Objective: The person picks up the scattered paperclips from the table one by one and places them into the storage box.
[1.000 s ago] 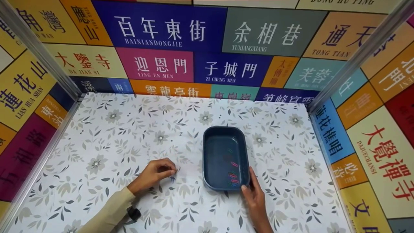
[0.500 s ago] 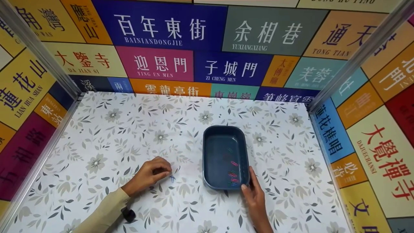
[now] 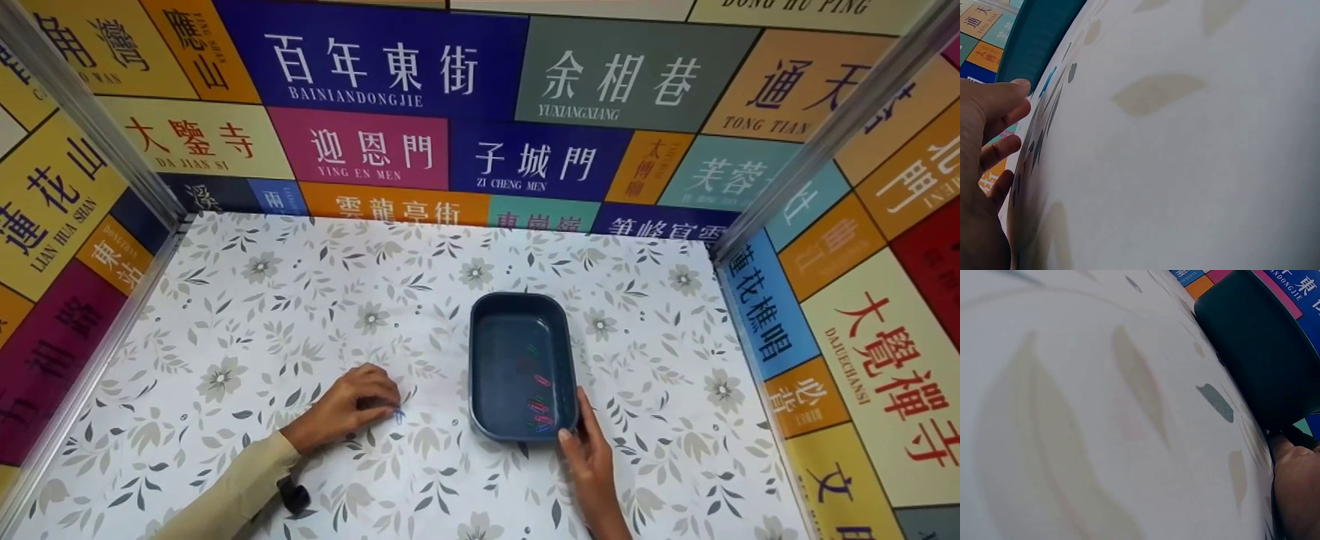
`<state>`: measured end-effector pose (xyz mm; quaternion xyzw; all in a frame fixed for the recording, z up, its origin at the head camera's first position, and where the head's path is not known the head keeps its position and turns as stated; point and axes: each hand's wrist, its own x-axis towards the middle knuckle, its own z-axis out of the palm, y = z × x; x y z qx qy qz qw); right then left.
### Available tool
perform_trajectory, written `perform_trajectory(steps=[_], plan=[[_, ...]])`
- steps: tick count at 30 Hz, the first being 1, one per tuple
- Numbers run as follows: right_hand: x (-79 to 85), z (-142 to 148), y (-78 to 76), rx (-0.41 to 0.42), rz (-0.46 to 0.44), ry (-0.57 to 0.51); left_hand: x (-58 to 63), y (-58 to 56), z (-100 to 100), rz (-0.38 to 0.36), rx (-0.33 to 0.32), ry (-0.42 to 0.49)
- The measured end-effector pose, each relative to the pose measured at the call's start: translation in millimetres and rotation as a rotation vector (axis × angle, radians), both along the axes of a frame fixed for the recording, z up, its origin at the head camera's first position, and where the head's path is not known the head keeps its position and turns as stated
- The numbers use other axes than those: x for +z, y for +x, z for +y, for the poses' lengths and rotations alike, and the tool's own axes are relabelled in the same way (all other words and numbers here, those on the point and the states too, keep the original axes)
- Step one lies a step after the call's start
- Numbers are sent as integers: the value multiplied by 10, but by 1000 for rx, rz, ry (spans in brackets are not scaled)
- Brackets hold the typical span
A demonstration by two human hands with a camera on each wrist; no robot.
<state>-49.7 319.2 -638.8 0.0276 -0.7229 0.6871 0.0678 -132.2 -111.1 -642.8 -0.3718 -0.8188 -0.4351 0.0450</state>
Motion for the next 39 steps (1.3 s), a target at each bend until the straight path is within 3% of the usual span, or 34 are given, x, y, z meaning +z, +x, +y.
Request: perform_trajectory(steps=[12,18,26,39], plan=[[-16,5,18,-3,20,-22,8,-63,-17,-26,-35,-103],[-23,2,19,-2,14,-30,20,-104,1,-3,-43,-143],[-7,0,13,2,-15,-18,10,-145,-5,-14,-50,-119],[5,-9,-5,10,-17,-31,-17,-119,-1,39,-37,-80]])
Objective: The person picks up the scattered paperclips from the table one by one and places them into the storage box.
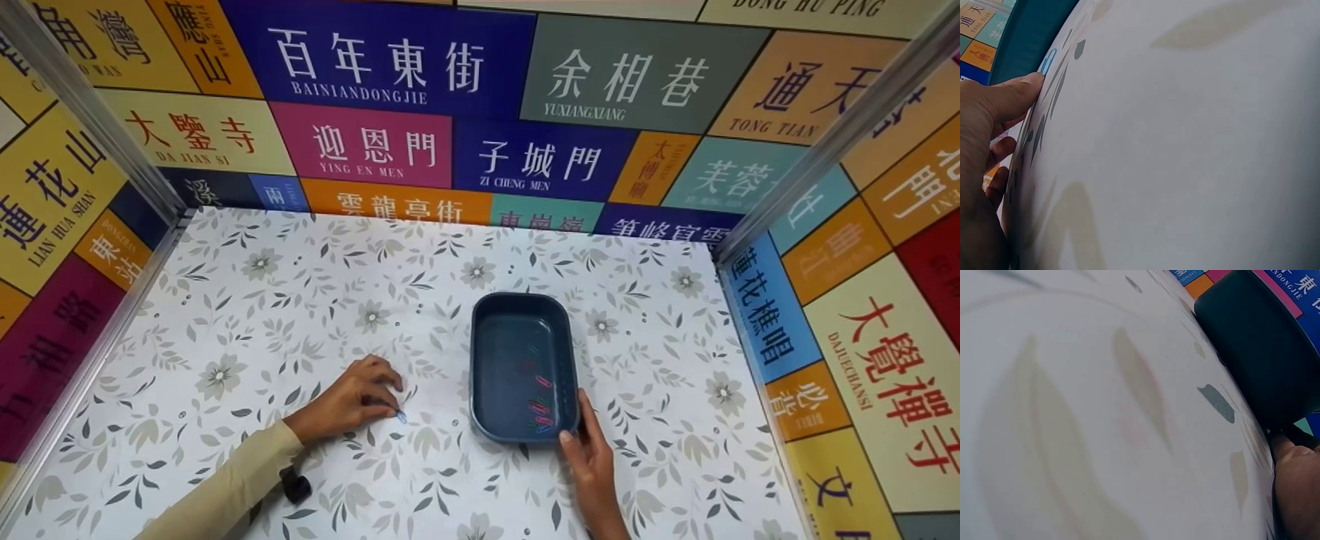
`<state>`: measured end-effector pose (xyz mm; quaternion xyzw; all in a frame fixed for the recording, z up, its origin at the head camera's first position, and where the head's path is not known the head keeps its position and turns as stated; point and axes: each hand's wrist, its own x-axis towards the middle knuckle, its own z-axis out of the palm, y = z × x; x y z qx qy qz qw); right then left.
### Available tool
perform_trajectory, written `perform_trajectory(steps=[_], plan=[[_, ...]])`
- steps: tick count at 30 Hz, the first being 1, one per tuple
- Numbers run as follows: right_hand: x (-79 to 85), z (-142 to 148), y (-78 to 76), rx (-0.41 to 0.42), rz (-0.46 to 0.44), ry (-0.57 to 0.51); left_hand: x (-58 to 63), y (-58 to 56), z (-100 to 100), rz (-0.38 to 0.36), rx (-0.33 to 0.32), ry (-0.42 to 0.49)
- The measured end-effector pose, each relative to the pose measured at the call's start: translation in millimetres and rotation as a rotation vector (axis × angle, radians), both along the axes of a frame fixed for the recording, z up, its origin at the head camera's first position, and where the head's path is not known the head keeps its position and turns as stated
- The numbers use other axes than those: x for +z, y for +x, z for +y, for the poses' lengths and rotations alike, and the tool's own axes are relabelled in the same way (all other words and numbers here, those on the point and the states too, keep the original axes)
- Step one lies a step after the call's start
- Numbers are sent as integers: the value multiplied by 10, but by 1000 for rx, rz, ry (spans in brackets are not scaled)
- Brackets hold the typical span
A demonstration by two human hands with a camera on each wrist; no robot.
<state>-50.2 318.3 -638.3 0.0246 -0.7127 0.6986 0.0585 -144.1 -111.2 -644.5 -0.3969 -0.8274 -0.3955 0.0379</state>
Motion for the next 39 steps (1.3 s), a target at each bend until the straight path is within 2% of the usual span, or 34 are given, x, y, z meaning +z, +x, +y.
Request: perform_trajectory(steps=[4,8,15,24,29,35,39], plan=[[0,0,0,-5,3,15,23,24,7,5,19,-16],[3,2,2,-18,11,32,49,43,10,-29,40,-19],[-5,-4,-5,-3,39,-14,90,54,16,-46,45,24],[33,-29,-6,-41,-50,54,134,47,65,-87,19,97],[47,-37,-10,-39,-56,70,164,30,102,-94,7,121],[48,-34,-8,-40,-56,67,204,7,149,-184,18,138],[40,-28,-9,-37,-48,63,224,-20,199,-191,16,162]])
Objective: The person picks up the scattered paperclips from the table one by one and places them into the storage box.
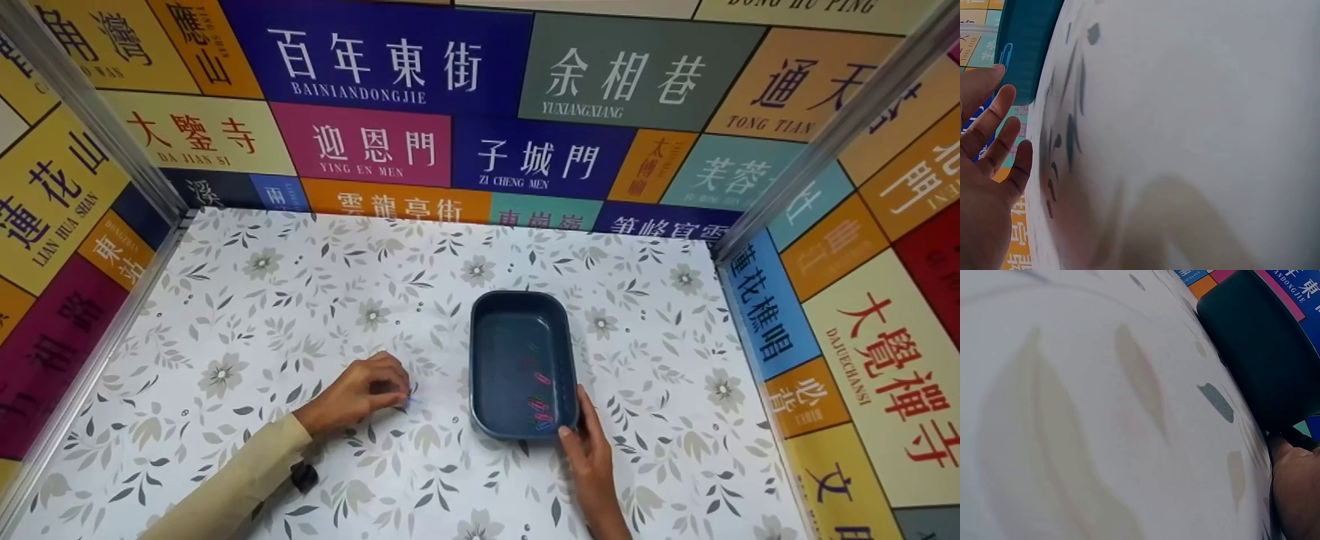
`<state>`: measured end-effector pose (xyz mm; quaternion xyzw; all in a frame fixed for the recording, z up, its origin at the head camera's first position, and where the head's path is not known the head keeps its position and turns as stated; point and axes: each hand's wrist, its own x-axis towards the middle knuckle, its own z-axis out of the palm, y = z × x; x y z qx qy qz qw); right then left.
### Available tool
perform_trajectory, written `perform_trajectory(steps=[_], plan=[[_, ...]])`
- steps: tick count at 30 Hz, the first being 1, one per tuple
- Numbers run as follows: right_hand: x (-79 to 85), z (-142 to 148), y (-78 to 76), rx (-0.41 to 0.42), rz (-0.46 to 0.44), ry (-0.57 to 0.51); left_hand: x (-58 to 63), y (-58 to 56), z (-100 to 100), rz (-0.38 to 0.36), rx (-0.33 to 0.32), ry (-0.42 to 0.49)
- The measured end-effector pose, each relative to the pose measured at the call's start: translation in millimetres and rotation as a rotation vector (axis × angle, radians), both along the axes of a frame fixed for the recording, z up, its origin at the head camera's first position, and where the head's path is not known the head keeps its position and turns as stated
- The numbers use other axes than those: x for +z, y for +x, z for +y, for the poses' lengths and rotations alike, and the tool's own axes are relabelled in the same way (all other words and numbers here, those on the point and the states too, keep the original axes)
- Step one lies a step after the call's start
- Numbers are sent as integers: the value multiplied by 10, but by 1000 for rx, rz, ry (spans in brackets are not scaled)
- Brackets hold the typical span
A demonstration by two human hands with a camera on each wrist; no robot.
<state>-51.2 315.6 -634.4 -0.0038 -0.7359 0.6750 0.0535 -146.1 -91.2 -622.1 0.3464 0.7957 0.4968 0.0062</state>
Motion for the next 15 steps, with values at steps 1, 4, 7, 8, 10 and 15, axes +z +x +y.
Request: perform_trajectory(steps=[1,4,7,8,10,15], plan=[[-2,2,-2,2,3,2,7,-9,17,8,0,8],[-11,7,-6,7,13,6,28,-34,66,20,-6,29],[-18,7,-9,3,20,13,48,-62,118,24,-15,34],[-18,7,-9,2,22,13,58,-71,135,23,-19,32],[-15,7,-9,4,20,15,78,-92,172,28,-28,28],[-2,14,-9,7,14,14,134,-154,261,43,-55,8]])
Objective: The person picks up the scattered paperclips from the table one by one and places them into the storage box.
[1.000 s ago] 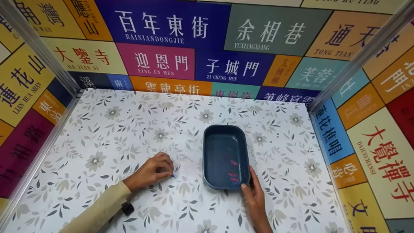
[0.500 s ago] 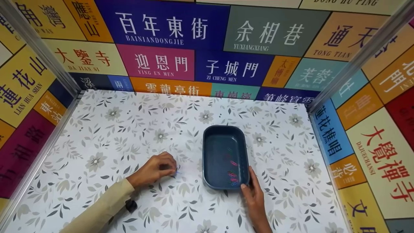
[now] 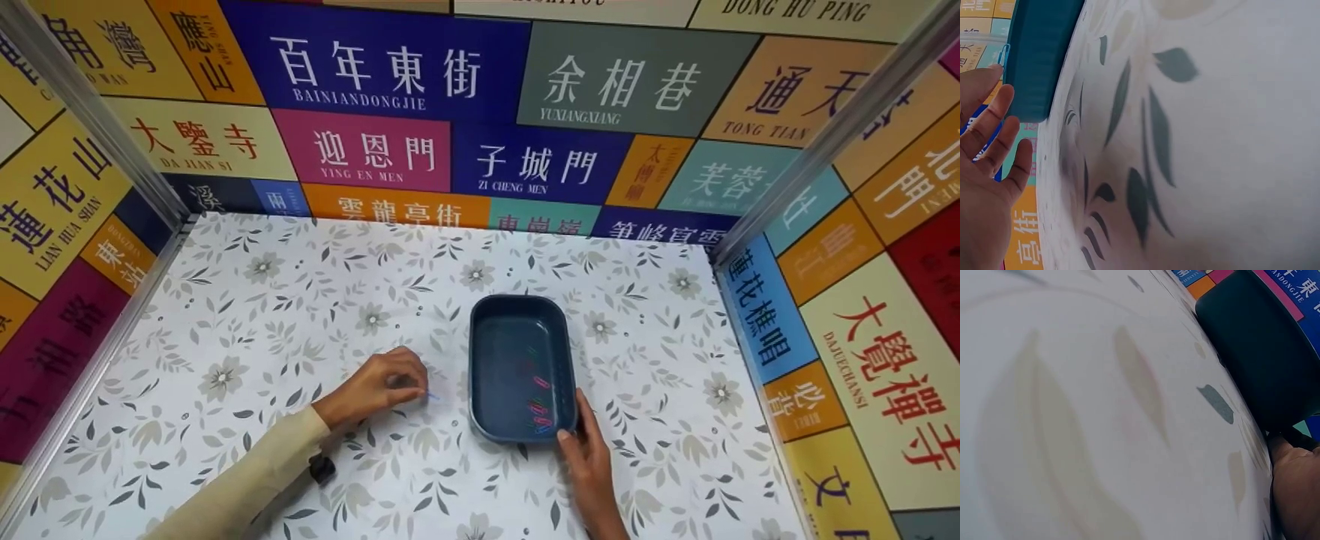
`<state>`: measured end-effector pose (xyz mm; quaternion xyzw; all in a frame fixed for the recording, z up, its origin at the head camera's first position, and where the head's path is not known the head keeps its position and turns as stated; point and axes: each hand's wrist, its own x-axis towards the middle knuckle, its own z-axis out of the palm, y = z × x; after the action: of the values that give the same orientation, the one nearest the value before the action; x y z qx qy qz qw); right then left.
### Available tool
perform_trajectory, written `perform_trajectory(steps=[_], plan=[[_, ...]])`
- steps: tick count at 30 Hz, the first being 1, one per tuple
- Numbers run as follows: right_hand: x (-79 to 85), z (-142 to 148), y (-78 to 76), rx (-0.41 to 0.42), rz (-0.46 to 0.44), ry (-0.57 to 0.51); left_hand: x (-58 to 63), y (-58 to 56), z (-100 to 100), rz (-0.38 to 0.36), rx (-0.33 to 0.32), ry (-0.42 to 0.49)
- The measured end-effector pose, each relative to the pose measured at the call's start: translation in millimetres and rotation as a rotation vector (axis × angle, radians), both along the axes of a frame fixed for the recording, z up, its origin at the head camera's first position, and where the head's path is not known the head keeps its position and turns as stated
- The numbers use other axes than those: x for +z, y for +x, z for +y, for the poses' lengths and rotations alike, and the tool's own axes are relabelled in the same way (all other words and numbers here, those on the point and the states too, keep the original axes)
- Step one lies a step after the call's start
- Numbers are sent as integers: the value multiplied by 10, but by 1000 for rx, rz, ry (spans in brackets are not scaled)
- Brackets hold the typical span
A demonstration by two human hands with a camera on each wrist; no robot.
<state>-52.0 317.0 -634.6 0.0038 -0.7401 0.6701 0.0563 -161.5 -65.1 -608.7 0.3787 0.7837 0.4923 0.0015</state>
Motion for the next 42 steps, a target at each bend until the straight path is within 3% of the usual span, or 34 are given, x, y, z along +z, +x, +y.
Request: perform_trajectory(steps=[16,27,37,42], plan=[[5,8,16,-3,-17,8,189,-214,286,26,-62,-37],[24,-8,8,-16,-36,14,348,-351,443,54,-64,-38],[21,-3,-2,9,-25,-14,454,-469,622,36,-85,-56],[15,7,9,-4,-35,-21,504,-542,718,-19,-111,-53]])
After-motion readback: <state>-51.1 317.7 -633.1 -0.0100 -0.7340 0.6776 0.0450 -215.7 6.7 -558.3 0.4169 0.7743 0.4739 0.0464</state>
